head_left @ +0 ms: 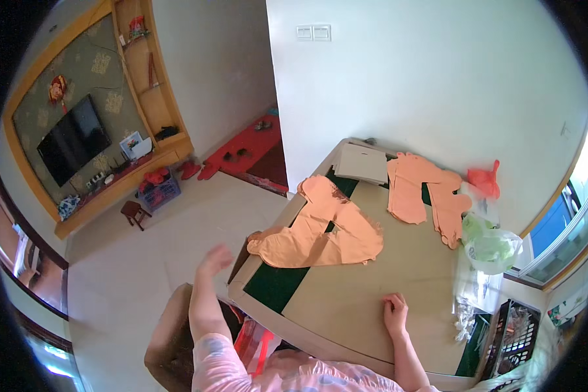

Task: Folding flexible foil pieces and organizing them with a card on a table.

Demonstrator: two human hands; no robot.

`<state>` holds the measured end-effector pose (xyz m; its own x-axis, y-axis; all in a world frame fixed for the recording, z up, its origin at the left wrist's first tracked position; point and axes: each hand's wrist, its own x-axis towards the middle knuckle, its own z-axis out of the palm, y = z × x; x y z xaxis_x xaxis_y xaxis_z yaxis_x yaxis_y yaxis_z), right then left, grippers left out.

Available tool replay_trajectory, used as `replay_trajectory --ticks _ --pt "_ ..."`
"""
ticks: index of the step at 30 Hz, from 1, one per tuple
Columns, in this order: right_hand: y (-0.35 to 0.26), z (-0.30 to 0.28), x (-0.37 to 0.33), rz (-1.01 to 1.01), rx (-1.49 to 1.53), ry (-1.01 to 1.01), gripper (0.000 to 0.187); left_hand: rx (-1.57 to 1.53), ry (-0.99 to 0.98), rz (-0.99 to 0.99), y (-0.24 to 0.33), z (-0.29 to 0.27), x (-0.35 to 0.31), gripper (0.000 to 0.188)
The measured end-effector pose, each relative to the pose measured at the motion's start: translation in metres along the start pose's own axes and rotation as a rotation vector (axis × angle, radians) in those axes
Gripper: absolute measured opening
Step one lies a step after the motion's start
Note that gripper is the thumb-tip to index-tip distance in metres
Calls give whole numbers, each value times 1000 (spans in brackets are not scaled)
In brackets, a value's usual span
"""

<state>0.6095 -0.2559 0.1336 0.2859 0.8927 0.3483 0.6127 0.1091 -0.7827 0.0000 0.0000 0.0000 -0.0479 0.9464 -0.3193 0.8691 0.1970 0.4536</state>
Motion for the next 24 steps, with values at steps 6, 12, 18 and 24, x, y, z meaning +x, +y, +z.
replay_trajectory --ticks 6,12,18,24 --pt "-13 -3 -2 -35 -2 44 14 478 127 -223 49 -51 -36 29" --pt "-10 1 -3 -56 15 44 14 810 148 19 43 -73 -39 19" --pt "-4 7 -9 46 2 11 12 102 569 109 133 -69 -53 11" --pt "15 0 -13 38 -52 70 12 75 388 1018 364 29 -133 10"
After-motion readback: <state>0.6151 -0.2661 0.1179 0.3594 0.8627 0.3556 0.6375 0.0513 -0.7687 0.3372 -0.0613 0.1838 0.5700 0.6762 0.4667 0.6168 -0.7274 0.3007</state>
